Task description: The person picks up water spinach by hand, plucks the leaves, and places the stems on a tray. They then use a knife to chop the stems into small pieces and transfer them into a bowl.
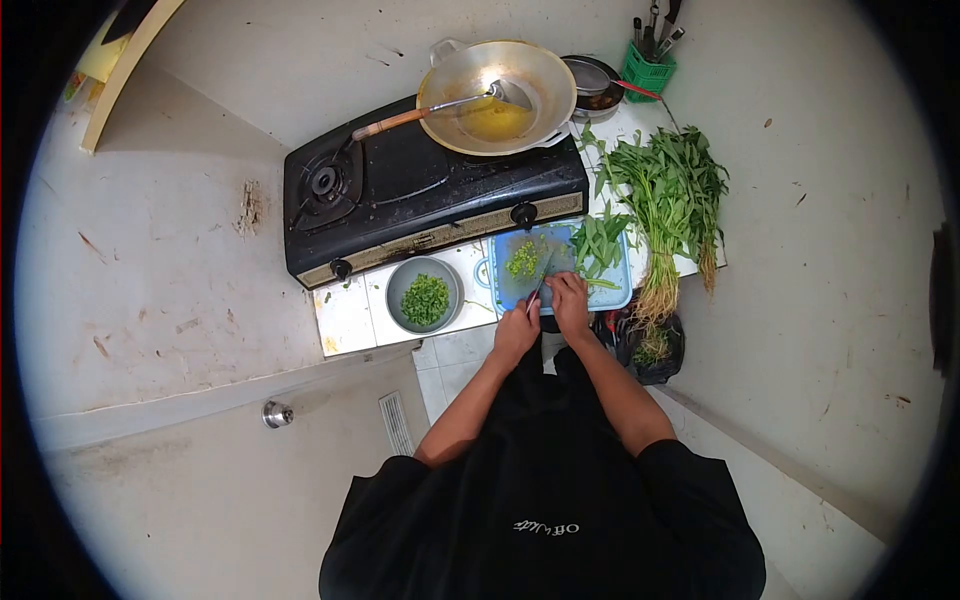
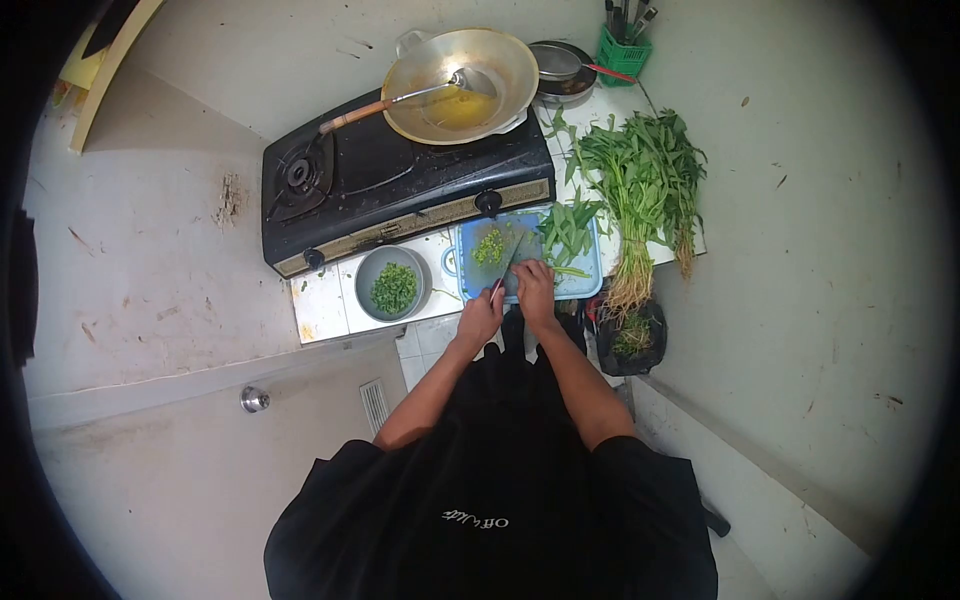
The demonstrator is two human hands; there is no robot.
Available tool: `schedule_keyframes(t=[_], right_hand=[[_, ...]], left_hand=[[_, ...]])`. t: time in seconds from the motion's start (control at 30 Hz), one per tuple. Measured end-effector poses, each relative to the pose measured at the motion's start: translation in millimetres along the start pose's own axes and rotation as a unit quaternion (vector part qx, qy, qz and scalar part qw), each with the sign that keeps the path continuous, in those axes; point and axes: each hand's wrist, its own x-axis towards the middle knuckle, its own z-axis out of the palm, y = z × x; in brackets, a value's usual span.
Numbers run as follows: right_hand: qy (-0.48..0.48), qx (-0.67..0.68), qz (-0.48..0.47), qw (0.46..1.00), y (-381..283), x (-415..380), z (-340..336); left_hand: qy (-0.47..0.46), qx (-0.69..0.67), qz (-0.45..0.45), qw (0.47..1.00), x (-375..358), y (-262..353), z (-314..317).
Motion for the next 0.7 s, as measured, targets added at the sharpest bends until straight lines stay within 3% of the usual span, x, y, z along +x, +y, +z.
schedule_keyframes(t=[0.37, 0.57, 0.7], right_hand=[[0.001, -0.011, -0.008, 1.0, 2.0, -3.7, -1.5], [-0.004, -0.05, -0.038, 0.998, 6.7, -9.4, -0.5], [-0.019, -0.067, -0.047, 0.996, 6.5, -11.7, -2.5]], left_hand=[[-0.027, 0.061, -0.038, 0.997, -41.9, -18.7, -10.3], [-0.02, 0.004, -0.055, 0.998, -17.8, -10.0, -14.8], [-0.023, -0.009, -0.021, 0.999, -21.0, -7.6, -15.3]])
